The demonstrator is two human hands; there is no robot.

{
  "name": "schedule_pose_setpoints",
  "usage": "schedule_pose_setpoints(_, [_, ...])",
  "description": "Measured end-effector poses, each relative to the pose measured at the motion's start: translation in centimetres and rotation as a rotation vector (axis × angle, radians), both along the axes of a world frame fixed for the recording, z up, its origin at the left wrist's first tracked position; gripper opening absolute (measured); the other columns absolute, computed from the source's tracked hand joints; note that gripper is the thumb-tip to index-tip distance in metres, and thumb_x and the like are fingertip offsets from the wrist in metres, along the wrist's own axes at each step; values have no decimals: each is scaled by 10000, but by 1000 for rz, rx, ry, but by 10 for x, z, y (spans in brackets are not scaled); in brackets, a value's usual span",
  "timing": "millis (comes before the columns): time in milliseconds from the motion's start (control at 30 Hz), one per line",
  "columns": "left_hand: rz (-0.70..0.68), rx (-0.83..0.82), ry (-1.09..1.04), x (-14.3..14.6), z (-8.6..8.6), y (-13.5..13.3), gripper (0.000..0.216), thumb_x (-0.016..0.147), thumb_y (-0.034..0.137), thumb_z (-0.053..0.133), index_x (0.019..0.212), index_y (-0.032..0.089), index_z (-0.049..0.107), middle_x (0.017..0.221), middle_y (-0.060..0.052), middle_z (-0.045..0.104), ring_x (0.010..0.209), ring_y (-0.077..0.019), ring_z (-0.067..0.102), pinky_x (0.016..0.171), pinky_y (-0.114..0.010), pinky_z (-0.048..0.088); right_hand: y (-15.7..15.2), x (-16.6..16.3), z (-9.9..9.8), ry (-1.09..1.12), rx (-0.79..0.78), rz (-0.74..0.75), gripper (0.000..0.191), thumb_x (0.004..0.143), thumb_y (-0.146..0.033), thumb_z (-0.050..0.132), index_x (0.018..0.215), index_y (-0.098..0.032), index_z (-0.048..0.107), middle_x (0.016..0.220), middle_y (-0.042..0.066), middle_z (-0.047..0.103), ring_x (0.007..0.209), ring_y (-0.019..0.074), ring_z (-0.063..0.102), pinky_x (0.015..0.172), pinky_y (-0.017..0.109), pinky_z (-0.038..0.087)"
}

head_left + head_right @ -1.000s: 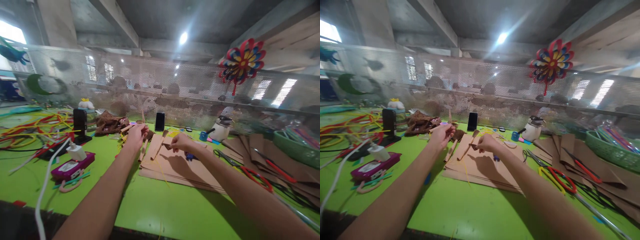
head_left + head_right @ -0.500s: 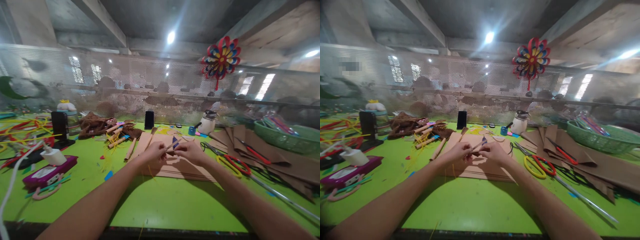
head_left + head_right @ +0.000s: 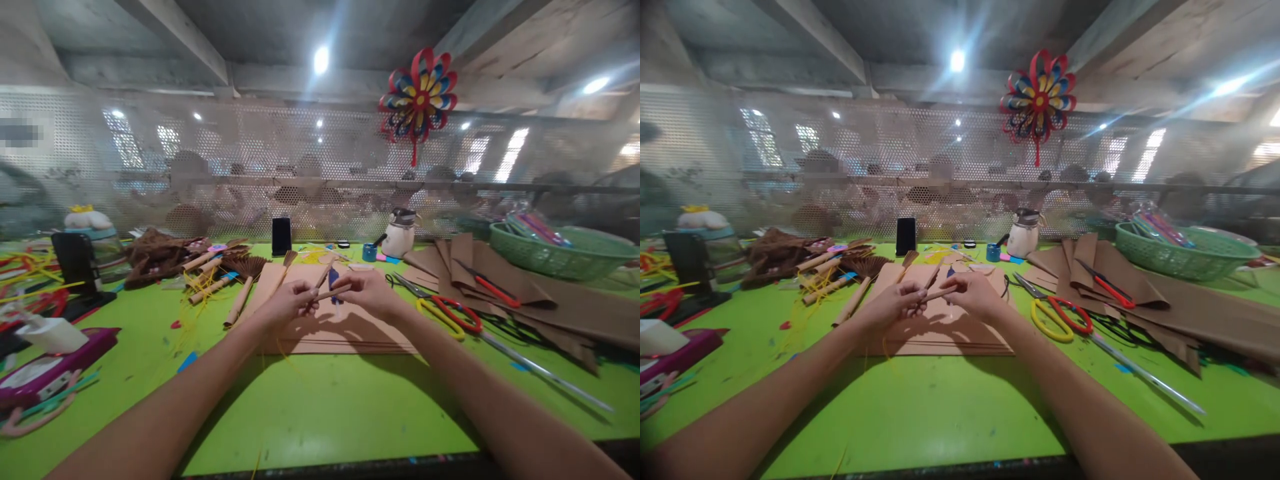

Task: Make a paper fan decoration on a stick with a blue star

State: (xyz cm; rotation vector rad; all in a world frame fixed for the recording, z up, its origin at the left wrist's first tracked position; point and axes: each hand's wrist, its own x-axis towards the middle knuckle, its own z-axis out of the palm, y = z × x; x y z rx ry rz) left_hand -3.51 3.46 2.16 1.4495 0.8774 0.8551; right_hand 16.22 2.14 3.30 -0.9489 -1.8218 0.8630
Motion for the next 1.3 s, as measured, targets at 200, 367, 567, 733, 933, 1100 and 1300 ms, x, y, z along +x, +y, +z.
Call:
schedule_pose_setpoints(200, [64,16,-145,3,3,-3,252,682,326,658,708,131,501,618,-5,548,600,-93,523,595,-228,390,5,0,-7,309,-365,158,433,564,-193,734,969,-130,594,723,40,637,588,116,562,576,275,444])
schedule_pose_setpoints(367, [75,166,-91,7,8,-10,213,733,331,608,733,134,527,623,5,553,593,-93,514,589,-233,391,-2,-7,-4,405,-396,240,381,593,-220,735,945,-162,601,784,49,648,652,121,570,588,267,437])
schedule_pose_setpoints(567, [64,131,-144,11,11,-16,200,723,313,621,729,135,528,704,-29,623,666,-123,582,622,-249,419,2,-9,-11,460,-264,119,233,604,-260,726,784,-137,646,600,14,611,558,111,547,581,281,425])
schedule_pose_setpoints(733, [46,-93,-185,11,10,-17,206,703,273,648,739,132,501,754,-67,653,712,-161,632,622,-252,446,5,-1,-9,370,-203,189,249,600,-237,714,822,-139,659,692,33,641,590,112,552,599,282,437])
schedule_pose_setpoints(933, [34,-68,-130,17,5,-20,255,693,295,667,728,133,474,764,-99,675,676,-172,646,623,-280,482,3,3,-6,317,-193,201,222,598,-191,703,811,-133,676,673,33,639,584,115,552,585,274,430])
schedule_pose_setpoints(1100, [176,71,-93,24,2,-22,238,685,279,657,694,133,469,686,-76,667,611,-174,642,561,-282,485,3,0,-8,323,-223,177,229,584,-197,712,801,-128,682,667,38,647,568,109,545,574,263,417])
schedule_pose_setpoints(1300, [270,279,28,26,-3,-22,215,687,297,630,631,147,487,548,-9,604,499,-119,558,504,-238,427,4,-7,-11,466,-266,178,253,532,-195,745,765,-133,666,736,55,666,634,144,580,614,291,439])
